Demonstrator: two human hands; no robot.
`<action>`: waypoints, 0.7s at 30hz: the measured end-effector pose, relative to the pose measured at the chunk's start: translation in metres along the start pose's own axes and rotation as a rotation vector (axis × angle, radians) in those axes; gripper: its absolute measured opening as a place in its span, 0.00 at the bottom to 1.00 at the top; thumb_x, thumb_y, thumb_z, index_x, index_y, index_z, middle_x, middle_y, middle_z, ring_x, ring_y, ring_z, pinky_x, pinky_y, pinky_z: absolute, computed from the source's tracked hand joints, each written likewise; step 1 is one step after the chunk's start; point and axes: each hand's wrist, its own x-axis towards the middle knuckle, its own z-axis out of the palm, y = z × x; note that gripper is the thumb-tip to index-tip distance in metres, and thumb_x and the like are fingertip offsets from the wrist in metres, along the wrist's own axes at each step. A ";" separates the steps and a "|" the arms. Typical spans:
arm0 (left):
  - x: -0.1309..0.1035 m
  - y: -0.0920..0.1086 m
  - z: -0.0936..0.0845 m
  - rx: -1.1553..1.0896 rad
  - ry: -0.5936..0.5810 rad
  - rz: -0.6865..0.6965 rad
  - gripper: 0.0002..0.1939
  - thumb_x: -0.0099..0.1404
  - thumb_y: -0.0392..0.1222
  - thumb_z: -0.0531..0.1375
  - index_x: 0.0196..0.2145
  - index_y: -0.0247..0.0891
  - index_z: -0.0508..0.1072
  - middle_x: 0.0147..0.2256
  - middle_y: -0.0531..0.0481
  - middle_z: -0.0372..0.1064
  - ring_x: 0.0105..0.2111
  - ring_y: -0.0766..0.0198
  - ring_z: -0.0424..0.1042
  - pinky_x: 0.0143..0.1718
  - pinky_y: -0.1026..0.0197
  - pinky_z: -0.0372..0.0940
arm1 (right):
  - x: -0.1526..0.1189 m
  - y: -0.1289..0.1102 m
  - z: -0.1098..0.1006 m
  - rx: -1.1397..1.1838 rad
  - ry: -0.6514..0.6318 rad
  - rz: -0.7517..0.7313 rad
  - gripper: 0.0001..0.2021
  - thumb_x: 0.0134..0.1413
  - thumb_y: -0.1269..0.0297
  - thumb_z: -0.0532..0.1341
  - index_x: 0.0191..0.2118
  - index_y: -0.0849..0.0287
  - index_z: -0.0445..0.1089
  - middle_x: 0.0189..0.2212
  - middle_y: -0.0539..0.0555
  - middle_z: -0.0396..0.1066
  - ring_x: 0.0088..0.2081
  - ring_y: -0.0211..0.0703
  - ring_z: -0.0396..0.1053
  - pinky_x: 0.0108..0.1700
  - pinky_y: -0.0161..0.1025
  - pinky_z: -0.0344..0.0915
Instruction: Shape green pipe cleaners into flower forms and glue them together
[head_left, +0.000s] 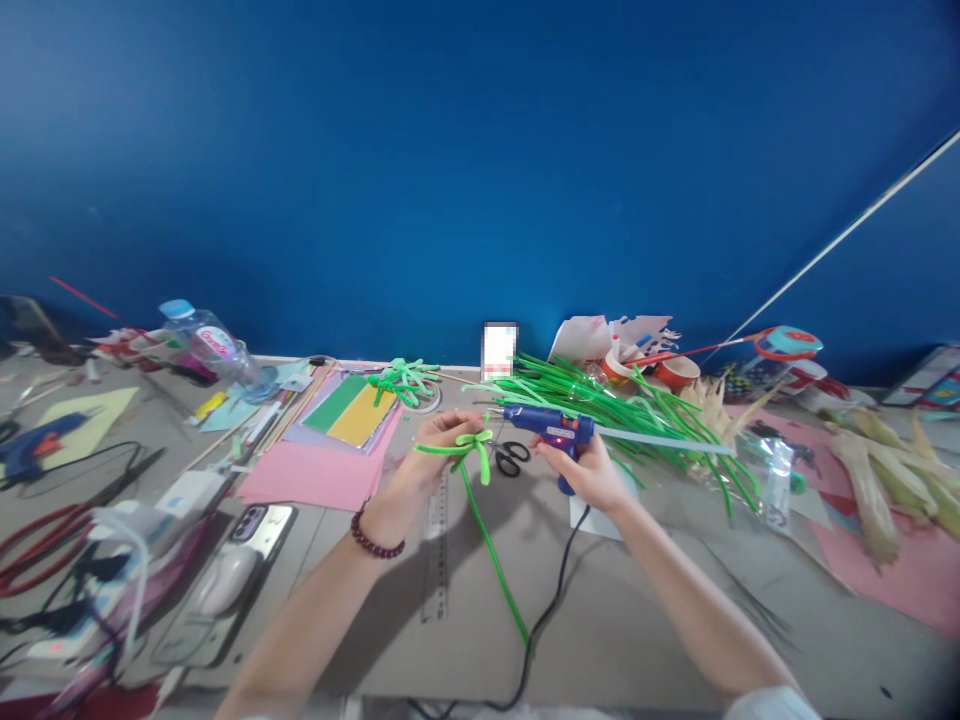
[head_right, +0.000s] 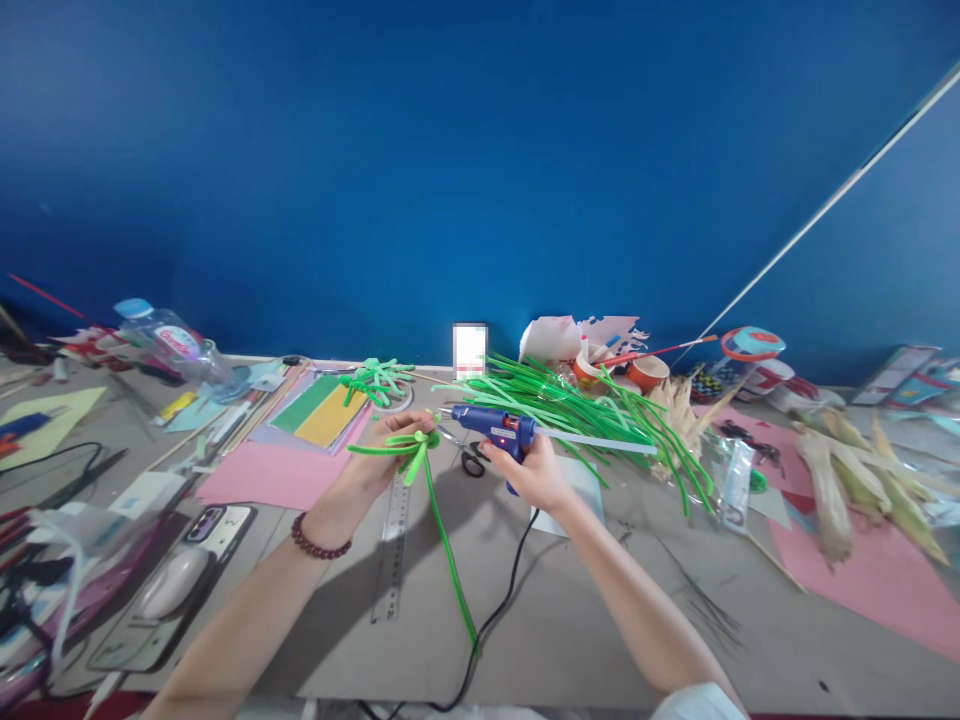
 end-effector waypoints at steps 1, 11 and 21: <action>-0.001 0.001 0.001 -0.001 -0.002 0.002 0.11 0.45 0.41 0.72 0.25 0.34 0.76 0.23 0.51 0.70 0.22 0.69 0.66 0.22 0.66 0.57 | 0.000 0.001 0.000 0.003 -0.003 -0.008 0.18 0.43 0.51 0.65 0.30 0.65 0.72 0.15 0.47 0.59 0.16 0.29 0.51 0.16 0.29 0.50; -0.002 0.002 0.002 0.016 -0.037 0.014 0.10 0.48 0.42 0.71 0.26 0.34 0.76 0.23 0.52 0.70 0.22 0.71 0.66 0.22 0.67 0.55 | -0.001 -0.004 -0.001 -0.058 0.028 -0.035 0.18 0.43 0.53 0.65 0.30 0.66 0.73 0.16 0.49 0.61 0.18 0.30 0.53 0.17 0.30 0.53; -0.003 0.000 0.001 0.048 -0.026 0.009 0.09 0.49 0.41 0.70 0.26 0.35 0.77 0.23 0.52 0.69 0.22 0.72 0.66 0.22 0.68 0.56 | 0.001 0.000 -0.001 0.053 0.013 0.013 0.17 0.43 0.53 0.65 0.30 0.64 0.72 0.17 0.48 0.63 0.18 0.31 0.54 0.18 0.31 0.52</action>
